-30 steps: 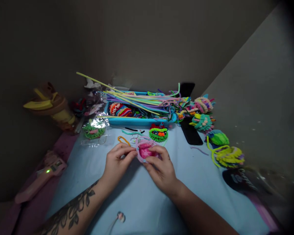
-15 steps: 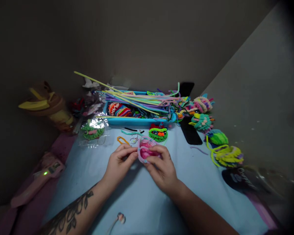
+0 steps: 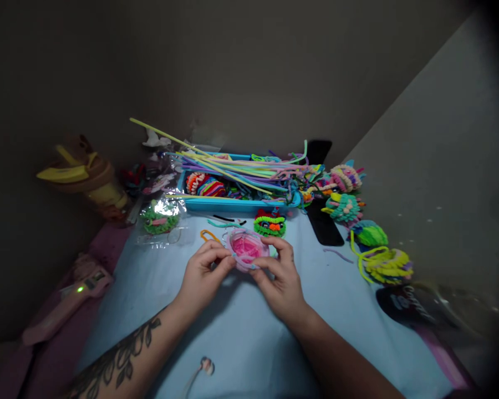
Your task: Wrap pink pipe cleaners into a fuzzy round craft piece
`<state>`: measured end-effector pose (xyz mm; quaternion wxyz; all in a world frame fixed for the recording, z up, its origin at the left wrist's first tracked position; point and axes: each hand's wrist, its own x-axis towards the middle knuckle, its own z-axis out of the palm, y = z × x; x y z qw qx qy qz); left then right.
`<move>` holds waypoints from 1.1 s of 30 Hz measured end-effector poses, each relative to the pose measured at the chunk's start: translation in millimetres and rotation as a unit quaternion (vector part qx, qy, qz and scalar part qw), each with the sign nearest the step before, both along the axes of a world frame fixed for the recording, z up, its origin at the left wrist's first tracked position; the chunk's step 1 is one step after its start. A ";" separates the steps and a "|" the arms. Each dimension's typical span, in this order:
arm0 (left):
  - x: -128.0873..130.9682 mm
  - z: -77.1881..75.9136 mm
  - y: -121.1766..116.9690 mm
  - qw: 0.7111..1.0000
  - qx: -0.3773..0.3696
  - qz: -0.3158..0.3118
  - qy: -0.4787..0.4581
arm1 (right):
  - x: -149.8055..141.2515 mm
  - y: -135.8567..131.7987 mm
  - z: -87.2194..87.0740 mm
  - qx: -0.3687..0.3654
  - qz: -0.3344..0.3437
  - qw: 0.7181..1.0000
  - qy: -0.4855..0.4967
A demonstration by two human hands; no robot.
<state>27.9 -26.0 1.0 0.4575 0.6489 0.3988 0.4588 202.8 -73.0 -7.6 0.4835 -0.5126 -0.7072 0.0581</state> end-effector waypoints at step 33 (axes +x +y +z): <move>-27.8 19.6 19.7 0.913 0.258 -0.116 0.294 | 10.5 8.4 -2.7 0.032 0.060 0.987 -0.148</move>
